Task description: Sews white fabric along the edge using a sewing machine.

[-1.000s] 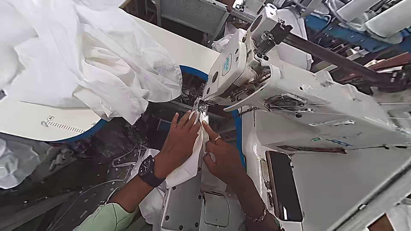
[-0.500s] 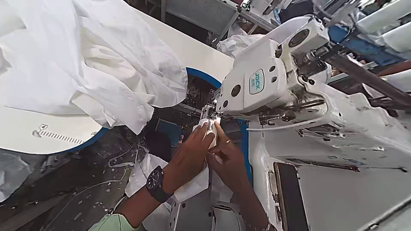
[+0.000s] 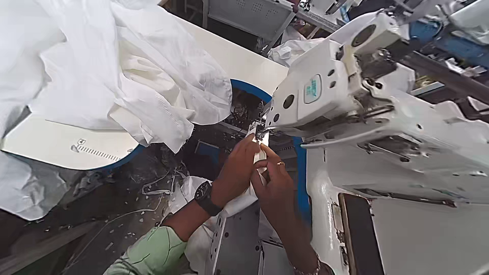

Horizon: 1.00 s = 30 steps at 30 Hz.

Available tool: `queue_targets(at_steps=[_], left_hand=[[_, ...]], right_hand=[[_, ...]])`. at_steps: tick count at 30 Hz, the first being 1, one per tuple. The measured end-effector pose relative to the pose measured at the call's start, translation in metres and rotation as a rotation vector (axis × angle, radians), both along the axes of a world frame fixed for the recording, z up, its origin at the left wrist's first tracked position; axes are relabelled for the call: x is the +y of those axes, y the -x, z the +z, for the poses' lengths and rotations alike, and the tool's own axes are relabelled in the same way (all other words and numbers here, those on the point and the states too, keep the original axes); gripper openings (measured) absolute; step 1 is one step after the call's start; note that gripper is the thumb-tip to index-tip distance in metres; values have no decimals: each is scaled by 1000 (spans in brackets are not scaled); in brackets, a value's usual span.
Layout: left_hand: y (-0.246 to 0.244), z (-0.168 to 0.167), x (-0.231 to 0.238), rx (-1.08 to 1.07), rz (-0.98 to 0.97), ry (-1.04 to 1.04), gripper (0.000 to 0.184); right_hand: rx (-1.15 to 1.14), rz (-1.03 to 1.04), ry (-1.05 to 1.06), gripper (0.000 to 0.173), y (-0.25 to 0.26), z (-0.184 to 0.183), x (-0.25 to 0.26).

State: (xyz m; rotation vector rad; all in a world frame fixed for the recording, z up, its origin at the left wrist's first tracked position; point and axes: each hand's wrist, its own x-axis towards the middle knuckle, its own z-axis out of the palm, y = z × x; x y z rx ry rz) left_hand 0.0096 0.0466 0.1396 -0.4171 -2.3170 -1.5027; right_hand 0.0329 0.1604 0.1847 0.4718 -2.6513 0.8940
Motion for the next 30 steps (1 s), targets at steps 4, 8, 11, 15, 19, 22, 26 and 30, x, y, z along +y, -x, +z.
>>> queue_targets(at_steps=[4, 8, 11, 15, 19, 22, 26, 30], left_hand=[[-20, 23, -28, -334, -130, -170, 33], [-60, 34, -78, -528, -494, -74, 26], [-64, 33, -70, -206, -407, 123, 23], [-47, 35, -71, -147, -521, 129, 27], [-65, 32, -72, -531, -525, 23, 28], [-91, 17, -49, -221, -267, -60, 23], [-87, -7, -14, 167, 46, -35, 25], [-64, -2, -15, 138, 106, 43, 30]], right_hand=[[-83, -110, -213, 21, -44, 32, 21], [-765, 11, -134, 17, -77, 7, 111], [-688, 241, -42, 25, -75, 14, 133], [-101, 343, -410, 35, -98, 75, 76], [-294, 319, -404, 37, -108, 68, 62], [-484, 235, -483, 31, -103, 80, 57], [-436, 338, -617, 26, -97, 91, 21], [-577, 261, -680, 30, -89, 77, 22]])
